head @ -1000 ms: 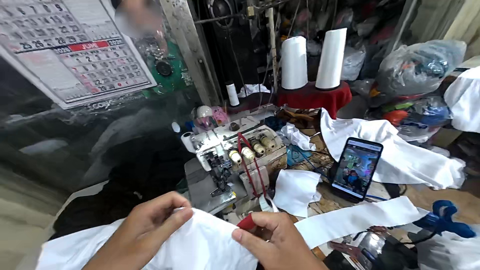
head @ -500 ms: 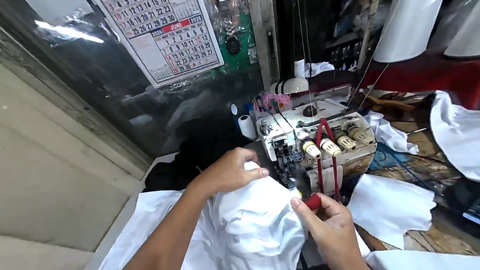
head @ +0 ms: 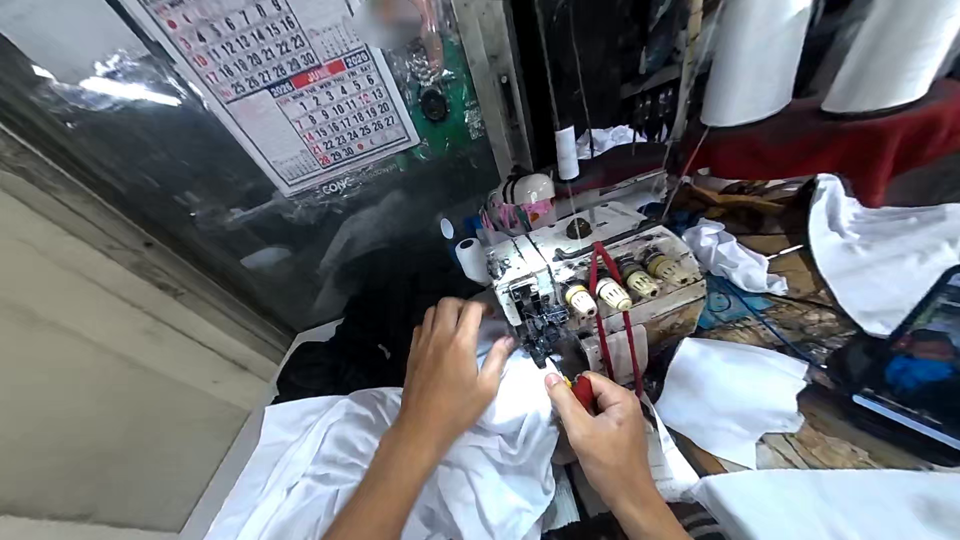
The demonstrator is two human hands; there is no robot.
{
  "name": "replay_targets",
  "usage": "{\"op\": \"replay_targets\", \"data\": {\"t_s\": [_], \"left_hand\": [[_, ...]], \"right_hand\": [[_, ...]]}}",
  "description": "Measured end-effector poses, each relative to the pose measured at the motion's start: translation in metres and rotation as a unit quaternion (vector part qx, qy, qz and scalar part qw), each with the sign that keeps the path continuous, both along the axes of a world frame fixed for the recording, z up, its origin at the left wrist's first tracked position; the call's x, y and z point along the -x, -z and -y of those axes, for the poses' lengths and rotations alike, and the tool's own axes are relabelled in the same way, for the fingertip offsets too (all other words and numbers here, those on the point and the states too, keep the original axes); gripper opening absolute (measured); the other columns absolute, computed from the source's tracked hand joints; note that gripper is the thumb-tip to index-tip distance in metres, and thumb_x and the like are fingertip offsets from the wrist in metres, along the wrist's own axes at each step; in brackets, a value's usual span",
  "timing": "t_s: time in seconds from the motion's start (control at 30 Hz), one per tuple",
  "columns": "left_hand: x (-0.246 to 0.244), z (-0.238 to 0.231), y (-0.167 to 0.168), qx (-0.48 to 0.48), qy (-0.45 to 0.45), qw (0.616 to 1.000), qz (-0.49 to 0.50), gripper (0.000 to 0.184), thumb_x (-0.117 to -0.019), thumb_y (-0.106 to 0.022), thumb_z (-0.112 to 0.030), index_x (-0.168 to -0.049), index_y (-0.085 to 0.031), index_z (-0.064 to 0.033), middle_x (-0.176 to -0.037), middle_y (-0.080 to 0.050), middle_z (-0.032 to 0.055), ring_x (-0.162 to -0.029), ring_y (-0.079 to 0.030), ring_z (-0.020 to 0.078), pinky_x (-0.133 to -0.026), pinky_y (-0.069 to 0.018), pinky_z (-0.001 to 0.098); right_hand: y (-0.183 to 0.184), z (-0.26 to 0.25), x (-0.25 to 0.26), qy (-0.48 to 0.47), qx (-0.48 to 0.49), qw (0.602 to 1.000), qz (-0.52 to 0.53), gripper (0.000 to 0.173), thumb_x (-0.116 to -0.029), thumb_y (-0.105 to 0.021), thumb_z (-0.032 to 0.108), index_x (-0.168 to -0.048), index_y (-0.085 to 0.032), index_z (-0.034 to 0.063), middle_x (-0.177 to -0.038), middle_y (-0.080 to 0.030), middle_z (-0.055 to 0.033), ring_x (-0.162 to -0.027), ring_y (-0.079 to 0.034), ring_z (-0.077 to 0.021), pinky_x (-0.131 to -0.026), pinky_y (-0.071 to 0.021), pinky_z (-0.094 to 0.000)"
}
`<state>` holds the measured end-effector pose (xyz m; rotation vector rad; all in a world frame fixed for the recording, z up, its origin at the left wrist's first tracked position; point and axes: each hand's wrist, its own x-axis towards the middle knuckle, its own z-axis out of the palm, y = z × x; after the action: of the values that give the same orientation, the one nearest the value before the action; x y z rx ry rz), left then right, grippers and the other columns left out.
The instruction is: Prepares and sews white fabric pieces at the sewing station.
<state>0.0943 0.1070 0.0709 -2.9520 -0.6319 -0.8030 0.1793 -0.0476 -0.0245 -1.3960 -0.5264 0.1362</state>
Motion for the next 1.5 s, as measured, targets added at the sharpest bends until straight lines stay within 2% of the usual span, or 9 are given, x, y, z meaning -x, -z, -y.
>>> {"op": "replay_targets", "data": {"t_s": [0.3,0.47,0.63,0.83,1.0,1.13,1.27,1.4,1.5], "left_hand": [[0.024,0.027,0.038,0.097,0.055,0.992,0.052,0.041,-0.1043,-0.046,-0.049,-0.129,-0.068,-0.0253,-0.132,-0.060,-0.0038,-0.126,-0.054,0.0178,-0.100,-0.0476,0.0518],[0.050,0.039,0.035,0.098,0.090,0.989,0.056,0.038,-0.1042,-0.050,-0.045,-0.131,-0.068,-0.0256,-0.144,-0.056,-0.0022,-0.135,-0.051,0.0207,-0.106,-0.0448,0.0568],[0.065,0.076,0.050,0.145,0.113,0.965,0.185,0.023,-0.0991,-0.061,-0.035,-0.113,-0.075,-0.0218,-0.123,-0.066,-0.0017,-0.118,-0.060,0.0189,-0.098,-0.0525,0.0458],[0.070,0.094,0.045,0.180,0.159,0.957,0.161,0.020,-0.1022,-0.060,-0.030,-0.105,-0.075,-0.0183,-0.099,-0.070,-0.0060,-0.090,-0.067,0.0064,-0.074,-0.0586,0.0273],[0.091,0.107,0.060,0.317,0.174,0.923,0.132,0.022,-0.1048,-0.058,-0.028,-0.105,-0.075,-0.0139,-0.094,-0.071,-0.0047,-0.083,-0.069,0.0064,-0.071,-0.0607,0.0258],[0.072,0.159,0.075,0.492,0.200,0.829,0.175,0.032,-0.1077,-0.050,-0.020,-0.128,-0.064,0.0007,-0.115,-0.073,0.0060,-0.104,-0.071,0.0160,-0.092,-0.0616,0.0369],[0.090,0.193,0.119,0.615,0.199,0.748,0.152,0.018,-0.1049,-0.056,-0.012,-0.110,-0.066,0.0022,-0.087,-0.074,0.0072,-0.075,-0.073,0.0172,-0.070,-0.0641,0.0358],[0.141,0.178,0.117,0.601,0.152,0.782,0.061,0.019,-0.1058,-0.057,-0.017,-0.102,-0.067,-0.0008,-0.076,-0.070,0.0065,-0.065,-0.068,0.0171,-0.062,-0.0605,0.0350],[0.134,0.170,0.086,0.531,0.169,0.829,-0.049,0.023,-0.1056,-0.058,-0.029,-0.103,-0.070,-0.0084,-0.070,-0.067,0.0006,-0.057,-0.064,0.0121,-0.055,-0.0578,0.0328]], "right_hand": [[-0.003,0.003,-0.002,-0.032,0.030,0.998,-0.036,0.046,-0.0903,-0.071,0.047,-0.060,-0.058,0.0160,-0.053,-0.050,0.0008,-0.049,-0.049,-0.0135,-0.047,-0.0409,-0.0328],[0.006,0.071,0.021,-0.140,0.106,0.974,0.146,0.035,-0.0980,-0.066,0.045,-0.086,-0.069,0.0130,-0.071,-0.062,0.0029,-0.061,-0.060,-0.0081,-0.055,-0.0527,-0.0302],[0.006,0.127,-0.011,0.006,0.239,0.939,0.248,0.027,-0.0973,-0.064,0.038,-0.114,-0.074,0.0193,-0.109,-0.066,0.0004,-0.067,-0.061,-0.0051,-0.055,-0.0563,-0.0252],[0.010,0.132,-0.020,-0.086,0.334,0.903,0.255,0.029,-0.0935,-0.066,0.037,-0.116,-0.065,0.0194,-0.094,-0.072,0.0085,-0.069,-0.066,-0.0079,-0.060,-0.0587,-0.0341],[-0.001,0.141,-0.010,-0.164,0.212,0.957,0.111,0.029,-0.0924,-0.073,0.031,-0.115,-0.063,0.0165,-0.088,-0.073,0.0052,-0.058,-0.066,-0.0102,-0.046,-0.0563,-0.0283],[-0.024,0.142,0.002,-0.235,0.057,0.965,-0.105,0.034,-0.0907,-0.078,0.025,-0.117,-0.062,0.0097,-0.087,-0.070,-0.0096,-0.052,-0.061,-0.0150,-0.042,-0.0510,-0.0250],[-0.025,0.146,-0.004,-0.186,0.029,0.976,-0.109,0.030,-0.0914,-0.076,0.022,-0.116,-0.063,0.0101,-0.086,-0.070,-0.0137,-0.051,-0.062,-0.0186,-0.042,-0.0523,-0.0266],[-0.010,0.166,-0.014,-0.091,0.179,0.978,0.061,0.035,-0.0945,-0.070,0.030,-0.127,-0.060,0.0206,-0.108,-0.072,-0.0015,-0.065,-0.070,-0.0184,-0.050,-0.0608,-0.0334],[-0.025,0.179,0.021,-0.265,0.226,0.917,0.193,0.048,-0.0945,-0.067,0.014,-0.141,-0.057,0.0121,-0.114,-0.067,-0.0086,-0.073,-0.068,-0.0170,-0.061,-0.0615,-0.0390]]}}
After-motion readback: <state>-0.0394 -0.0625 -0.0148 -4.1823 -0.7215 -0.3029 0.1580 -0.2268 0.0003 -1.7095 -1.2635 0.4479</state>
